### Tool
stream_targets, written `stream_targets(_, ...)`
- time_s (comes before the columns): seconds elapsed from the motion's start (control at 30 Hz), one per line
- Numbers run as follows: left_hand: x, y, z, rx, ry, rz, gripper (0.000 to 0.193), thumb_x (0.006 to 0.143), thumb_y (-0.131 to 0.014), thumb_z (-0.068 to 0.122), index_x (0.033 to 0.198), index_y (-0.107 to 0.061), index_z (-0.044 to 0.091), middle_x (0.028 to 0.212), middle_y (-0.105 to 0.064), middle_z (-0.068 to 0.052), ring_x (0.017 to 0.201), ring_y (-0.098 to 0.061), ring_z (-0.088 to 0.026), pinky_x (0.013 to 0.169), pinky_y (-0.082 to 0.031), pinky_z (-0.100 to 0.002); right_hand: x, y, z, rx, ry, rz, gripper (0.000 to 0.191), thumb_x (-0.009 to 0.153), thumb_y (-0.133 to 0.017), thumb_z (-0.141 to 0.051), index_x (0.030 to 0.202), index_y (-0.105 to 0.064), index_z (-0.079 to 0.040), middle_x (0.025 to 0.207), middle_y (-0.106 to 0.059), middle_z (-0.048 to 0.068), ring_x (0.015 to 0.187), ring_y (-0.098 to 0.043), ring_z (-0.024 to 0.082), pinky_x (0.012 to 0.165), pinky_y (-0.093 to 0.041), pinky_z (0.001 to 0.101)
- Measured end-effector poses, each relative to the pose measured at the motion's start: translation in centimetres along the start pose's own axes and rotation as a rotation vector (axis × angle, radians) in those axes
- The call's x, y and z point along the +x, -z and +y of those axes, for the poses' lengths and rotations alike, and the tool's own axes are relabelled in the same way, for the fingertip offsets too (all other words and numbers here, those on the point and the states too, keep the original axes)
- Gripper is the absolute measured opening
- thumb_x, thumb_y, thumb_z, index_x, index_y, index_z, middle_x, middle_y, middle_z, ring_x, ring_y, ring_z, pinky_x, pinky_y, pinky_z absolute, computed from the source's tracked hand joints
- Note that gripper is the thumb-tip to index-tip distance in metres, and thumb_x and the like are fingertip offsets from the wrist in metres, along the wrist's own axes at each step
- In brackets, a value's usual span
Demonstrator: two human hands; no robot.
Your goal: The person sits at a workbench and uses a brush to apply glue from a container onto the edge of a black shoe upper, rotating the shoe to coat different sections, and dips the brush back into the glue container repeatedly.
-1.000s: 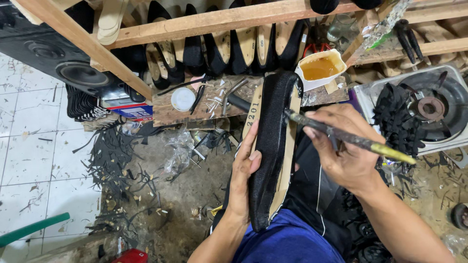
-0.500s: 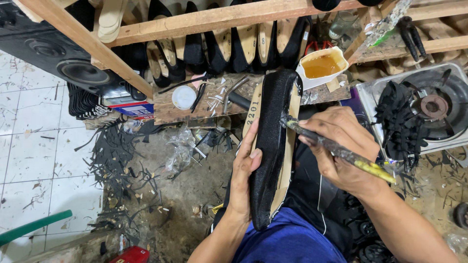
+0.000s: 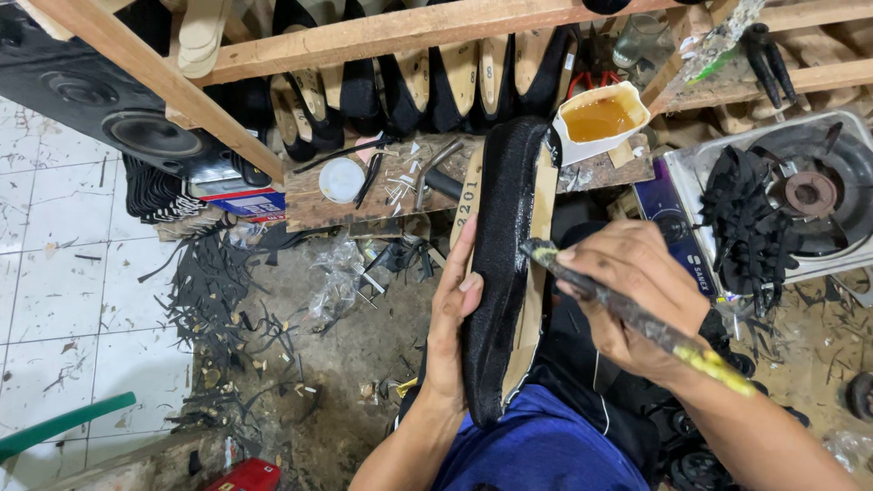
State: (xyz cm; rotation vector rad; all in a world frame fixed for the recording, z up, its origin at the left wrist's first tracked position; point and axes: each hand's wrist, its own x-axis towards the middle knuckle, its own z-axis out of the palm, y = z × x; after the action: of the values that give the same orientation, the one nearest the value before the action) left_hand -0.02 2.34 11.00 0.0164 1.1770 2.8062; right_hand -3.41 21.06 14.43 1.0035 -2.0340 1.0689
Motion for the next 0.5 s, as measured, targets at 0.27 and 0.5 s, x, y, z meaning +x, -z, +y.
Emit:
stream_targets(0.27,0.12,-0.12,0.35,0.008,-0.005,0.01,0.082,0.094,-0.06,0.03,0.166,-0.027,0.009,0.15,-0.054,-0.015,0.126,-0.06,-0.02,0.109,-0.047,-0.033,0.32,0.57,0.24,-0.042,0.048,-0.066,0.032,0.07,-0.07,0.011,0.101,-0.067,0.005,0.099,-0.068,0.016,0.092,-0.069,0.032,0.09,-0.054,0.0467)
stream_targets(0.5,0.05,-0.24,-0.05,-0.068,0.002,-0.017,0.085,0.095,-0.06,0.035,0.168,-0.025,0.008,0.152,-0.053,-0.019,0.129,-0.059,-0.023,0.111,-0.047,-0.034,0.65,-0.1,0.64,-0.035,0.131,-0.022,0.024,0.08,-0.074,0.008,0.102,-0.066,0.006,0.099,-0.07,0.016,0.092,-0.069,0.031,0.089,-0.055,0.0455)
